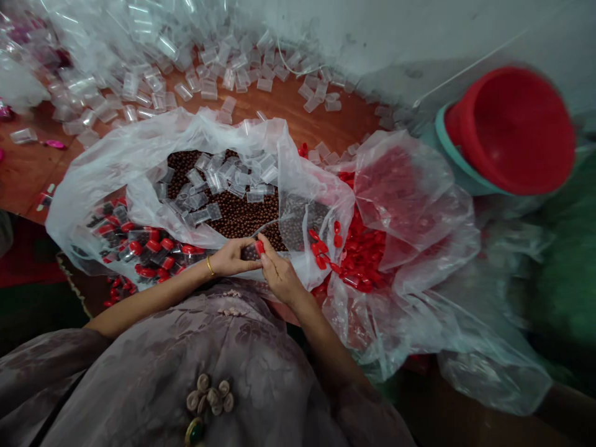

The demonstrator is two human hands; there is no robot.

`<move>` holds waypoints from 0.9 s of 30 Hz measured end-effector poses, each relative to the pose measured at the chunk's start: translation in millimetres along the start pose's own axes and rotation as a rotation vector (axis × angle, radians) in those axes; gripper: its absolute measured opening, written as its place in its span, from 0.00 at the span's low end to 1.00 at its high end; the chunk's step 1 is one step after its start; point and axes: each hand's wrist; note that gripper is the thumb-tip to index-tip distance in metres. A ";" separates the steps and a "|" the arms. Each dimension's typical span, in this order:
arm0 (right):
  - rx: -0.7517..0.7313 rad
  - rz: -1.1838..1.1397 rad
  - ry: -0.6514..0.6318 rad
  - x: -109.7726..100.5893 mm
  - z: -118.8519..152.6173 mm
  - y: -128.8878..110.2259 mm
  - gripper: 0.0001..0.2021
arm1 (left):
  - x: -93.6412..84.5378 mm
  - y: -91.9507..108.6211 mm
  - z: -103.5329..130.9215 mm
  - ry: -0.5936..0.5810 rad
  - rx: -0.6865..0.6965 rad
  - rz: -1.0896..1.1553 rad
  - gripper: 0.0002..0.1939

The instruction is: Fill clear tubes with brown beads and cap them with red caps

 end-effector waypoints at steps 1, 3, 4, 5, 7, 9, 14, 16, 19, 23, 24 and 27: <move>-0.025 0.079 0.015 -5.0 -2.0 -1.4 0.25 | -4.3 -0.7 -2.4 -0.053 0.013 -0.062 0.16; -0.043 0.190 0.114 -14.3 -6.1 -4.9 0.26 | -13.7 0.0 -7.3 -0.139 0.035 -0.188 0.12; -0.032 0.203 0.187 -17.5 -8.1 -6.5 0.27 | -18.0 1.2 -9.5 -0.159 0.047 -0.233 0.11; -0.016 0.179 0.258 -19.3 -10.0 -7.5 0.27 | -21.6 2.8 -11.2 -0.168 0.057 -0.259 0.10; 0.012 0.054 0.352 -17.6 -13.8 -7.0 0.24 | -25.4 6.9 -13.3 -0.196 0.071 -0.284 0.08; 0.009 -0.097 0.385 -9.6 -17.9 -2.9 0.21 | -23.9 11.0 -14.0 -0.246 0.071 -0.322 0.07; -0.090 -0.220 0.261 12.7 -26.4 9.3 0.32 | -8.3 18.8 -14.1 -0.362 0.061 -0.464 0.08; -0.093 -0.225 0.153 14.0 -27.1 9.4 0.30 | -3.6 22.5 -13.6 -0.379 0.047 -0.500 0.10; -0.085 -0.246 0.029 10.1 -24.9 5.9 0.28 | -1.3 29.6 -11.4 -0.402 0.038 -0.571 0.12; -0.123 -0.204 0.020 10.3 -23.5 7.3 0.28 | 0.2 33.4 -4.4 -0.429 0.000 -0.661 0.15; -0.112 -0.179 0.031 13.4 -24.5 9.2 0.28 | 1.3 32.1 -2.2 -0.425 -0.026 -0.671 0.15; -0.017 -0.139 0.039 29.9 -30.2 13.8 0.31 | 4.8 24.5 3.5 -0.371 -0.137 -0.674 0.12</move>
Point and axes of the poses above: each hand's wrist, its own z-axis away from the middle knuckle, its own x-axis out of the palm, y = z × x, and after that the axes turned 13 degrees about x, right-handed
